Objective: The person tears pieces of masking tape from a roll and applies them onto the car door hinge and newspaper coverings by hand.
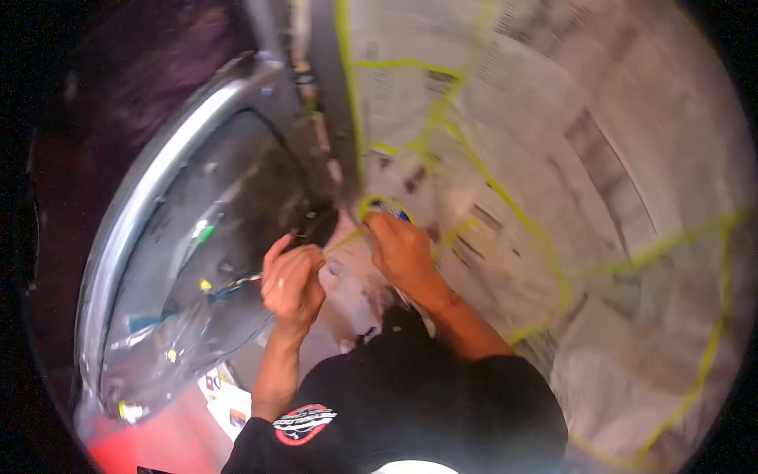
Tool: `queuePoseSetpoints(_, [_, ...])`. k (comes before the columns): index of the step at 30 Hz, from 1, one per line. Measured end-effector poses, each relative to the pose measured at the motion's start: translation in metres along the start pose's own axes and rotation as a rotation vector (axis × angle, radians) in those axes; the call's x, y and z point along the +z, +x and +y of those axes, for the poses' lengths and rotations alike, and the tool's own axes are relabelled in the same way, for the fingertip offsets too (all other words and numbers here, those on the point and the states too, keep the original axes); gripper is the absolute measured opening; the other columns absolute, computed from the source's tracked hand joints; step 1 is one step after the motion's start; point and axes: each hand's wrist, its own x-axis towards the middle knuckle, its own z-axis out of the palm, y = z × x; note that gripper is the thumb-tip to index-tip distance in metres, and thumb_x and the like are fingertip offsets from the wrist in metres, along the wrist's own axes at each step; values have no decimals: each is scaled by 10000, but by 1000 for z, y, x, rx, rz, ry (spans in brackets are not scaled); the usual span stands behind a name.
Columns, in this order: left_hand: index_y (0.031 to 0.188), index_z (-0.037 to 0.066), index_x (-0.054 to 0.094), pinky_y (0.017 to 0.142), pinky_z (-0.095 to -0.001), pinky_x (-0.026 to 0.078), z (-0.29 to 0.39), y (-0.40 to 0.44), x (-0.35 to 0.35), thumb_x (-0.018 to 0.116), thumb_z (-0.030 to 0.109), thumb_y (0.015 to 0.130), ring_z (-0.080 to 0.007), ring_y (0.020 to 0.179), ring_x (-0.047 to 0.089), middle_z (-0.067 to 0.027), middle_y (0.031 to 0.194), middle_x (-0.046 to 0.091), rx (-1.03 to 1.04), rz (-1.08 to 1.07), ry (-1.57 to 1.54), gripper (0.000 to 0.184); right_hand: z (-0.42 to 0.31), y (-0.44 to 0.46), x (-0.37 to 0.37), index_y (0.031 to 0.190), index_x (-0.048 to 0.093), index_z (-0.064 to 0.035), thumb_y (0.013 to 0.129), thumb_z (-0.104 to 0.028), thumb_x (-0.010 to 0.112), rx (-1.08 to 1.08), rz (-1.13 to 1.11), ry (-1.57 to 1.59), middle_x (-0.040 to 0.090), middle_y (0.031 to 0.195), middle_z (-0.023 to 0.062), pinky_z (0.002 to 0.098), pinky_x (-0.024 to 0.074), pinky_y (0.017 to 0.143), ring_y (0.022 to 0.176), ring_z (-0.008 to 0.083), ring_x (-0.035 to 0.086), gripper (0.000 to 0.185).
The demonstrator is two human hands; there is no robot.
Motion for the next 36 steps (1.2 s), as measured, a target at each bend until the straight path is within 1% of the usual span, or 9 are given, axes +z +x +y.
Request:
queuePoseSetpoints(6, [876, -44, 582, 894, -499, 504, 42, 8, -49, 491, -49, 905, -268, 811, 638, -158, 837, 648, -144, 226, -238, 96, 58, -33, -95, 981, 596, -69, 978, -223, 494, 741, 395, -333, 578, 632, 148, 392, 444, 534, 567, 326, 583, 184])
queuePoseSetpoints(9, [1038, -20, 608, 900, -376, 511, 14, 23, -11, 522, 4, 936, -212, 841, 646, -115, 913, 668, -753, -137, -448, 135, 78, -48, -128, 1068, 619, -118, 936, -178, 536, 453, 256, -669, 598, 638, 160, 446, 439, 517, 546, 350, 575, 168])
queuePoseSetpoints(13, [1068, 10, 619, 848, -303, 508, -32, 2, 79, 571, 119, 955, -160, 950, 640, -70, 952, 672, -1062, -15, -1250, 164, 139, -82, -144, 1150, 621, -48, 892, -156, 580, 537, -58, -936, 647, 795, 187, 479, 469, 708, 753, 374, 603, 283])
queuePoseSetpoints(16, [1041, 41, 640, 890, -354, 487, -52, 13, 102, 598, 140, 931, -187, 965, 649, -82, 961, 684, -1062, -62, -1094, 155, 136, -94, -140, 1165, 612, -5, 837, -121, 645, 446, 163, -1073, 609, 1117, 229, 472, 411, 945, 1075, 369, 552, 350])
queuePoseSetpoints(18, [967, 52, 654, 950, -424, 444, -71, 40, 95, 623, 108, 863, -255, 934, 647, -98, 923, 687, -51, -517, 28, 122, 106, -56, -119, 1166, 609, -7, 817, -125, 669, 434, 307, -890, 584, 1170, 226, 456, 409, 962, 1101, 357, 546, 373])
queuePoseSetpoints(21, [897, 57, 654, 979, -475, 403, -107, 79, 111, 632, 84, 792, -323, 899, 622, -123, 871, 665, -49, -738, -19, 110, 88, 1, -44, 1209, 576, 0, 780, -174, 719, 506, 302, 6, 570, 1206, 200, 408, 400, 989, 1134, 318, 540, 484])
queuePoseSetpoints(23, [865, 59, 659, 802, -444, 474, -118, 113, 114, 622, 71, 787, -352, 838, 613, -158, 779, 639, -23, -776, 17, 87, 104, 44, 18, 1236, 539, 29, 729, -245, 785, 450, 104, 372, 544, 1250, 191, 378, 381, 1018, 1181, 287, 510, 626])
queuePoseSetpoints(26, [906, 48, 666, 727, -461, 482, -139, 153, 119, 614, 110, 816, -378, 813, 612, -183, 787, 644, -55, -821, 192, 120, 123, 95, 88, 1165, 587, 36, 813, -207, 741, 484, -38, 965, 653, 1041, 139, 302, 500, 803, 918, 185, 630, 455])
queuePoseSetpoints(36, [935, 58, 720, 764, -445, 541, -139, 256, 148, 632, 189, 826, -352, 879, 672, -172, 889, 697, 10, -1250, 774, 192, 140, 159, 165, 1016, 581, 24, 935, -231, 560, 415, 146, 633, 645, 879, 145, 348, 476, 712, 783, 227, 622, 269])
